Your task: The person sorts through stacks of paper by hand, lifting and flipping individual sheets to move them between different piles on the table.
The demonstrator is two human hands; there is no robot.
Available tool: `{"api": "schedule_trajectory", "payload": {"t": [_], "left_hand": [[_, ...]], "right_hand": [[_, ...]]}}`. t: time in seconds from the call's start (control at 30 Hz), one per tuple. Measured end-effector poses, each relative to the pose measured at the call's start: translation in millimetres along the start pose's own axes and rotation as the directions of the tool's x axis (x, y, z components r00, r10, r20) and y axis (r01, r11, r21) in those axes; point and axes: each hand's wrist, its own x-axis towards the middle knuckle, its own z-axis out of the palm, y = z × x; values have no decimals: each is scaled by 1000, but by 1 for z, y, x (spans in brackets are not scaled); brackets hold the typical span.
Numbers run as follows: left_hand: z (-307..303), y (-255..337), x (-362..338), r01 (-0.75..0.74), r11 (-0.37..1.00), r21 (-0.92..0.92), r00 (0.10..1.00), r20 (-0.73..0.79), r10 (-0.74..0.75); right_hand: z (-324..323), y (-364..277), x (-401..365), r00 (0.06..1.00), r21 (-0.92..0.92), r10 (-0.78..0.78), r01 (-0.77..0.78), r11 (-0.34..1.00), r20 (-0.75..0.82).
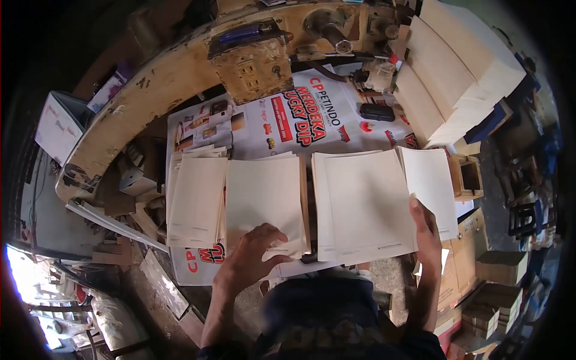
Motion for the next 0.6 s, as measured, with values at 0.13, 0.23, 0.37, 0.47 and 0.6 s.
{"api": "schedule_trajectory", "payload": {"t": [0.13, 0.23, 0.37, 0.47, 0.6], "left_hand": [[-6, -11, -17, 39, 945, -323, 982, -165, -97], [-8, -17, -30, 106, 885, -453, 917, -298, -263], [0, -26, -37, -65, 639, -766, 857, -371, -357], [-4, -22, -43, -194, 555, -809, 732, -496, -467], [-4, -38, -45, -600, 175, -781, 637, -598, -486]], "right_hand": [[8, -19, -10, 873, -55, -253, 302, 952, 416], [16, -20, -15, 905, 82, -273, 261, 962, 326], [27, -27, -26, 952, 419, -215, 108, 902, 217], [42, -33, -42, 955, 386, -244, 165, 908, 166], [77, -20, -69, 878, -15, -420, 434, 901, 232]]}}
